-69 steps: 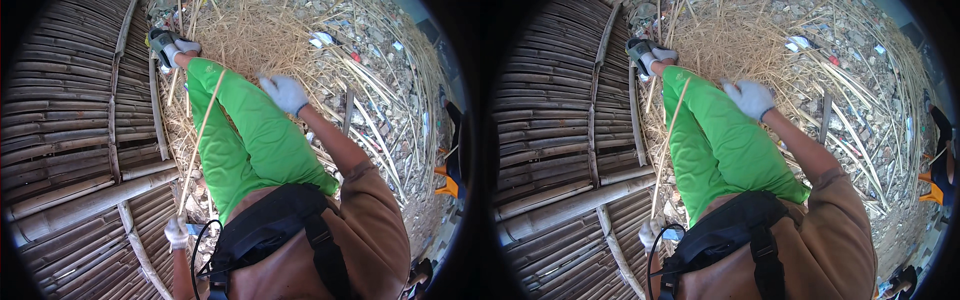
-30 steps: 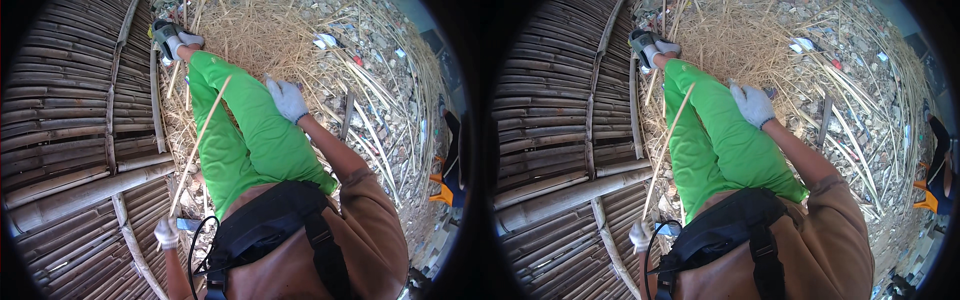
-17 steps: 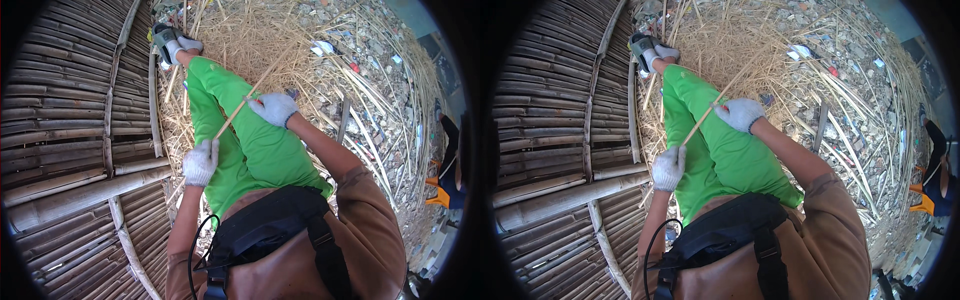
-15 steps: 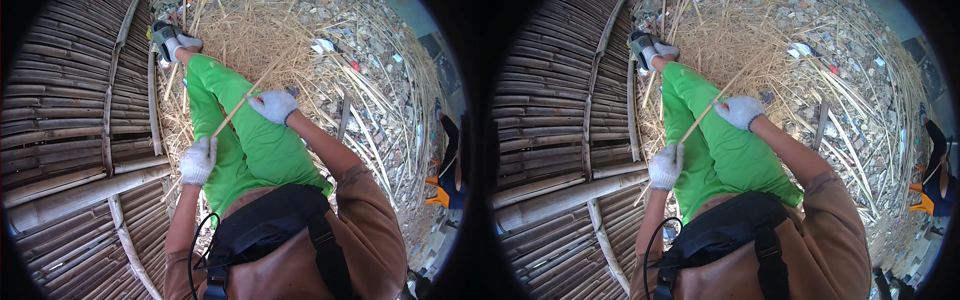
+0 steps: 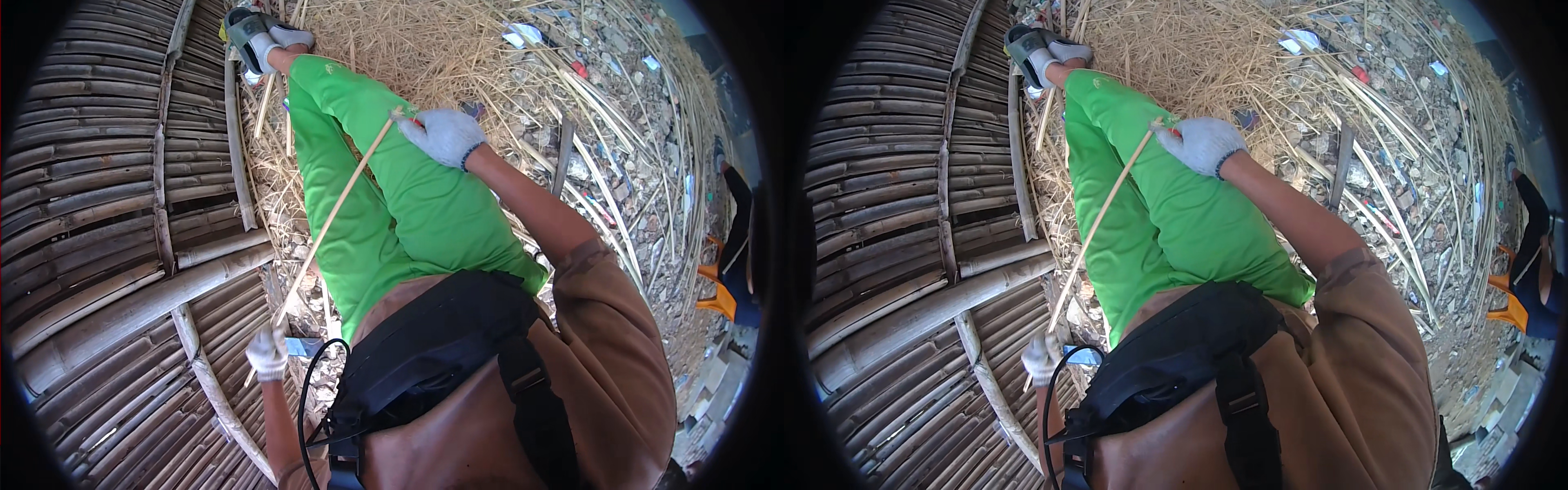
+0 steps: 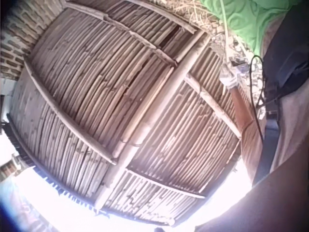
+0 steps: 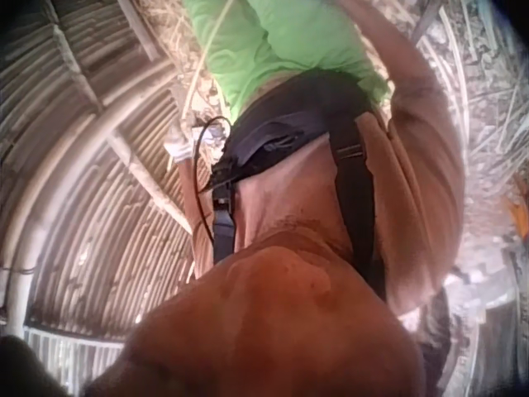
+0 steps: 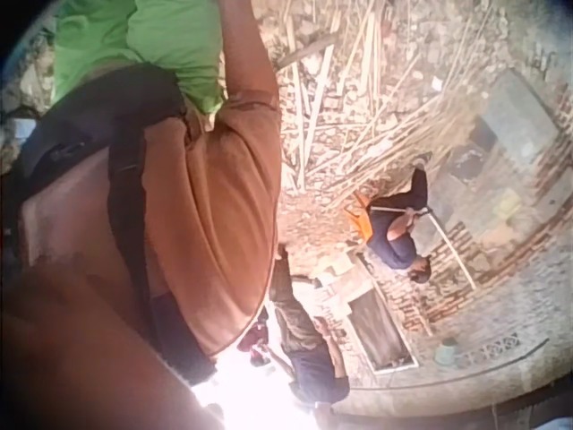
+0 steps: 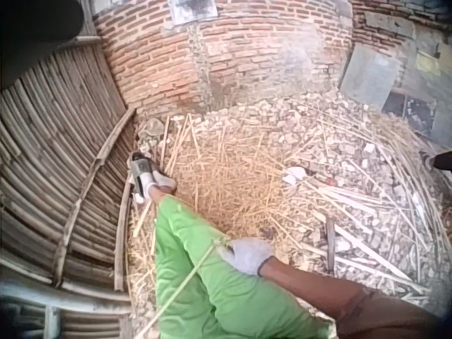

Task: The person cleans a bamboo stick by hand using a small blade to scrape the surface while sitting on the ground.

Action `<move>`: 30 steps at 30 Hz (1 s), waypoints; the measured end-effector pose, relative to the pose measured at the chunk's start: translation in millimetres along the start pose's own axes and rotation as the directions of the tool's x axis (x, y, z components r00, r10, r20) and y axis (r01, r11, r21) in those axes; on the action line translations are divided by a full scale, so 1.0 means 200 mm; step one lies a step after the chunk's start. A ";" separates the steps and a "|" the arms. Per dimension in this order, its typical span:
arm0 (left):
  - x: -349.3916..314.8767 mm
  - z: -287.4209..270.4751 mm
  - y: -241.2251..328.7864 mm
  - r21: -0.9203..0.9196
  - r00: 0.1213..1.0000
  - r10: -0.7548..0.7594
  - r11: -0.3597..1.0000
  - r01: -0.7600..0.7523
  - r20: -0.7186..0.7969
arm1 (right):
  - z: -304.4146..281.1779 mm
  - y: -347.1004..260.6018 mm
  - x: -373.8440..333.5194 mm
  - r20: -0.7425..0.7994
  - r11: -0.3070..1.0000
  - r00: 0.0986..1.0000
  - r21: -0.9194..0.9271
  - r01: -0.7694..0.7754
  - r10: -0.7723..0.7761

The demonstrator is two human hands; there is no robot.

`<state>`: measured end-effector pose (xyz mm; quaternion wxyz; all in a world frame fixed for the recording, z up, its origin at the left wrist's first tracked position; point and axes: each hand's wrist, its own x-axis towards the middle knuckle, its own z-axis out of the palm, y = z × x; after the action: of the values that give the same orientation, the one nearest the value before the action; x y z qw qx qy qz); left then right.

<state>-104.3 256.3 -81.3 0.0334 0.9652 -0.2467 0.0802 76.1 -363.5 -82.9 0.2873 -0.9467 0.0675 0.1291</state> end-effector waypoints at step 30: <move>0.97 0.05 0.59 -0.090 0.997 0.079 0.993 -0.079 -0.005 | -0.02 -0.02 -0.02 -0.035 1.000 0.999 -0.018 -0.002 0.001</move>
<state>8.8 61.3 -54.0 0.0741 0.9521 -0.2879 0.0711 74.0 -362.1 -77.6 0.2777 -0.9512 0.0722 0.1133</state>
